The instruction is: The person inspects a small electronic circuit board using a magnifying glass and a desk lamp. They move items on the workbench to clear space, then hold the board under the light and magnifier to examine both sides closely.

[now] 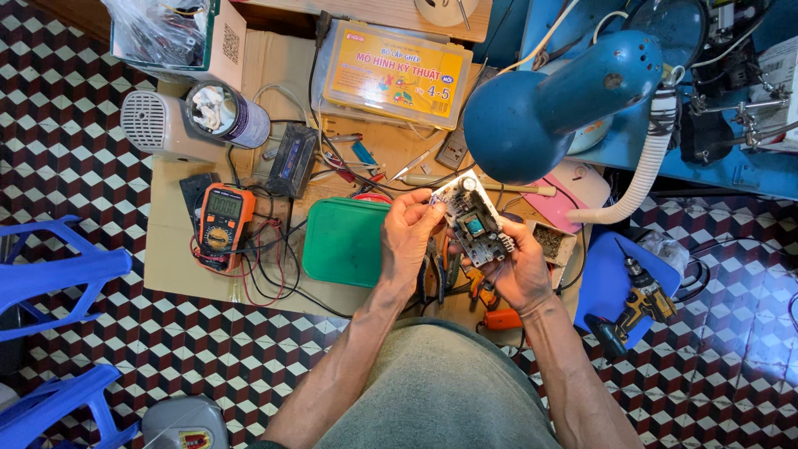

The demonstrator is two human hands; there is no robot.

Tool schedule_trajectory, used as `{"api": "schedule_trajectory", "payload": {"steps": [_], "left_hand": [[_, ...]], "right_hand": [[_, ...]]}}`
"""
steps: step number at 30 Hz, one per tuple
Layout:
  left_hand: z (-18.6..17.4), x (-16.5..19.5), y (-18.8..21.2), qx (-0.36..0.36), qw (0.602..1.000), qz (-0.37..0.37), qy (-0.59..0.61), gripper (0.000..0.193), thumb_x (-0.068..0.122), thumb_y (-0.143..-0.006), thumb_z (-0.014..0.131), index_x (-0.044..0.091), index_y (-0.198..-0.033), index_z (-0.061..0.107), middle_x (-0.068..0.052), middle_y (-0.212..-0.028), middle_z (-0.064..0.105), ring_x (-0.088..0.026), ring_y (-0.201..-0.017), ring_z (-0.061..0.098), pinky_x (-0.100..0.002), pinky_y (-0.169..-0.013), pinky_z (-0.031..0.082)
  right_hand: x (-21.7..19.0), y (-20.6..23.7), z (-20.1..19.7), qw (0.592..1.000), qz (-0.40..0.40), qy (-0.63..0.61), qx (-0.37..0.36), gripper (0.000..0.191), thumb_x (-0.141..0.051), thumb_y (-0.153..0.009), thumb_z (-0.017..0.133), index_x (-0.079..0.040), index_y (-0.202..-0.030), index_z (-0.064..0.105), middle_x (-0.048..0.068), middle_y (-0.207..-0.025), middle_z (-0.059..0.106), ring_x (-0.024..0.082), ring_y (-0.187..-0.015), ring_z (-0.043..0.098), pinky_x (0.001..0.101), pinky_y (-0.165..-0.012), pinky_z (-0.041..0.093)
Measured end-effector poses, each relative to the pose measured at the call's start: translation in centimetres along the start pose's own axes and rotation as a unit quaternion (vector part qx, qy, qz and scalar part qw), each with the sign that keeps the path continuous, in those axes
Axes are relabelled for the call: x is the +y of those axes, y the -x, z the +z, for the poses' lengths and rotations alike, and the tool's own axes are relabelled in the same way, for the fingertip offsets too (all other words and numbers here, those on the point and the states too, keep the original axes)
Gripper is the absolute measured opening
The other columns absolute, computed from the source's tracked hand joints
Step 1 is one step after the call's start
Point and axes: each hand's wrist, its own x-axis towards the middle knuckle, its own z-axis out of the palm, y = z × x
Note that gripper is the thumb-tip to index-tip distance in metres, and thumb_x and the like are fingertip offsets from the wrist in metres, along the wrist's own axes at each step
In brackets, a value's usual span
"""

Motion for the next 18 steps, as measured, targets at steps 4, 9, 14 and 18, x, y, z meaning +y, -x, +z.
{"api": "schedule_trajectory", "payload": {"steps": [4, 9, 14, 18], "left_hand": [[1.0, -0.3, 0.9, 0.104, 0.988, 0.087, -0.078, 0.039, 0.015, -0.094, 0.074, -0.003, -0.125, 0.059, -0.016, -0.108, 0.07, -0.018, -0.095, 0.067, -0.029, -0.083, 0.057], [1.1, 1.2, 2.2, 0.021, 0.991, -0.022, 0.131, 0.05, 0.033, -0.098, 0.061, 0.003, -0.138, 0.055, -0.009, -0.119, 0.07, -0.015, -0.105, 0.069, -0.03, -0.095, 0.055], [0.5, 2.7, 2.0, -0.07, 0.96, -0.071, 0.263, 0.057, 0.036, -0.1, 0.06, 0.008, -0.148, 0.051, -0.007, -0.13, 0.062, -0.017, -0.117, 0.059, -0.035, -0.104, 0.048], [0.3, 2.4, 1.8, -0.109, 0.945, -0.075, 0.299, 0.057, 0.036, -0.1, 0.064, 0.011, -0.15, 0.051, -0.006, -0.131, 0.059, -0.017, -0.118, 0.056, -0.037, -0.104, 0.047]], "right_hand": [[0.0, 0.2, 0.6, 0.997, -0.042, 0.065, 0.025, 0.053, -0.028, -0.105, 0.04, 0.007, -0.142, 0.053, 0.024, -0.124, 0.067, 0.033, -0.107, 0.069, 0.0407, -0.088, 0.057], [0.2, 1.0, 1.2, 0.956, -0.105, 0.269, 0.054, 0.051, -0.025, -0.107, 0.049, 0.005, -0.147, 0.06, 0.015, -0.125, 0.065, 0.023, -0.106, 0.058, 0.0355, -0.096, 0.049], [-0.4, 2.1, 3.0, 0.779, -0.24, 0.576, 0.059, 0.047, -0.019, -0.096, 0.066, -0.005, -0.141, 0.06, 0.014, -0.146, 0.054, 0.026, -0.136, 0.053, 0.0381, -0.11, 0.045], [-0.7, 2.5, 4.7, 0.696, -0.297, 0.65, 0.067, 0.052, -0.022, -0.093, 0.072, -0.008, -0.142, 0.06, 0.015, -0.148, 0.052, 0.03, -0.139, 0.051, 0.0416, -0.116, 0.042]]}}
